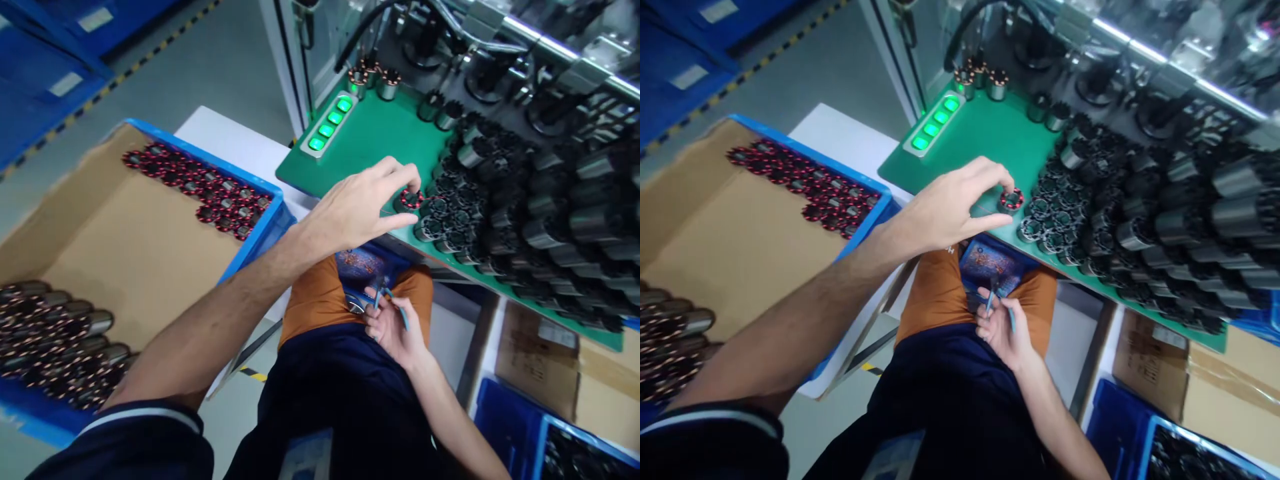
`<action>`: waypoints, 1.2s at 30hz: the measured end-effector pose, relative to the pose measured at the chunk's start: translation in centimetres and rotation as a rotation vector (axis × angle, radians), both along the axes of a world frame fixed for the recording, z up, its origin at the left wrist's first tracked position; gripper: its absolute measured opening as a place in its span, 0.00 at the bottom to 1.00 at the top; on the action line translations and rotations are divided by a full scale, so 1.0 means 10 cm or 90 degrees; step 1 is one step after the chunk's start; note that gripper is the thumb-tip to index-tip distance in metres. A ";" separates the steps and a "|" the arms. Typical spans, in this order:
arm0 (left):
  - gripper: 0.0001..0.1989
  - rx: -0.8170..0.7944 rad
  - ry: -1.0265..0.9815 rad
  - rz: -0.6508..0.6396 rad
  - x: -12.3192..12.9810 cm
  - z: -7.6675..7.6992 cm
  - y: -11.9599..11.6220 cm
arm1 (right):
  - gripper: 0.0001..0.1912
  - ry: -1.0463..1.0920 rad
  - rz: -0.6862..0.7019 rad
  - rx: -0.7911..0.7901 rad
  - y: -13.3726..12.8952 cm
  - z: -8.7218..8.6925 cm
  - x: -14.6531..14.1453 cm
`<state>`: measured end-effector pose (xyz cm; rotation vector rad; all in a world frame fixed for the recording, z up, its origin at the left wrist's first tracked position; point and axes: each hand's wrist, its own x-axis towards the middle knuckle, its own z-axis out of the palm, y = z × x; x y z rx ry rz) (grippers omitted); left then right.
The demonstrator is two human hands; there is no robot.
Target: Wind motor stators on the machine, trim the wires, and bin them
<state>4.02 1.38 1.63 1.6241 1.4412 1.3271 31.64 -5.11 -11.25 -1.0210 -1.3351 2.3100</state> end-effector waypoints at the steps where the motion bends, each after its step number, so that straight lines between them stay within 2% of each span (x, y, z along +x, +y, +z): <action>1: 0.12 0.000 0.036 -0.010 0.06 -0.10 0.10 | 0.29 0.004 -0.001 0.002 -0.04 0.00 0.06; 4: 0.07 -0.007 0.120 -0.007 0.11 -0.24 0.21 | 0.28 0.005 -0.007 0.015 -0.14 0.00 0.26; 6: 0.07 -0.004 0.124 0.022 0.12 -0.20 0.10 | 0.26 -0.001 -0.018 0.036 -0.20 0.00 0.40; 9: 0.05 0.038 0.097 0.071 0.28 -0.03 -0.27 | 0.24 -0.032 -0.065 0.071 -0.30 0.06 0.62; 11: 0.03 0.062 0.113 0.081 0.47 0.04 -0.56 | 0.27 -0.068 -0.103 0.119 -0.37 0.19 0.74; 13: 0.04 0.043 0.102 0.082 0.66 0.06 -0.82 | 0.30 -0.119 -0.114 0.234 -0.41 0.39 0.80; 15: 0.08 -0.010 0.031 0.073 0.82 0.02 -1.00 | 0.30 -0.162 -0.105 0.373 -0.41 0.61 0.81; 17: 0.10 -0.067 -0.058 0.055 0.91 -0.03 -1.09 | 0.31 -0.173 -0.103 0.456 -0.38 0.78 0.78; 19: 0.11 -0.102 -0.103 0.045 0.94 -0.08 -1.13 | 0.33 -0.161 -0.111 0.485 -0.34 0.89 0.74; 21: 0.11 -0.106 -0.097 0.046 0.94 -0.09 -1.13 | 0.35 -0.150 -0.106 0.489 -0.31 0.94 0.72; 26: 0.13 -0.036 -0.030 0.047 0.93 -0.08 -1.17 | 0.33 -0.160 -0.080 0.481 -0.29 0.95 0.72; 32: 0.11 -0.033 0.008 0.084 0.95 -0.05 -1.21 | 0.37 -0.159 -0.079 0.505 -0.28 0.96 0.67; 36: 0.09 0.097 0.121 0.074 0.89 -0.08 -1.16 | 0.39 -0.156 -0.093 0.541 -0.26 0.97 0.61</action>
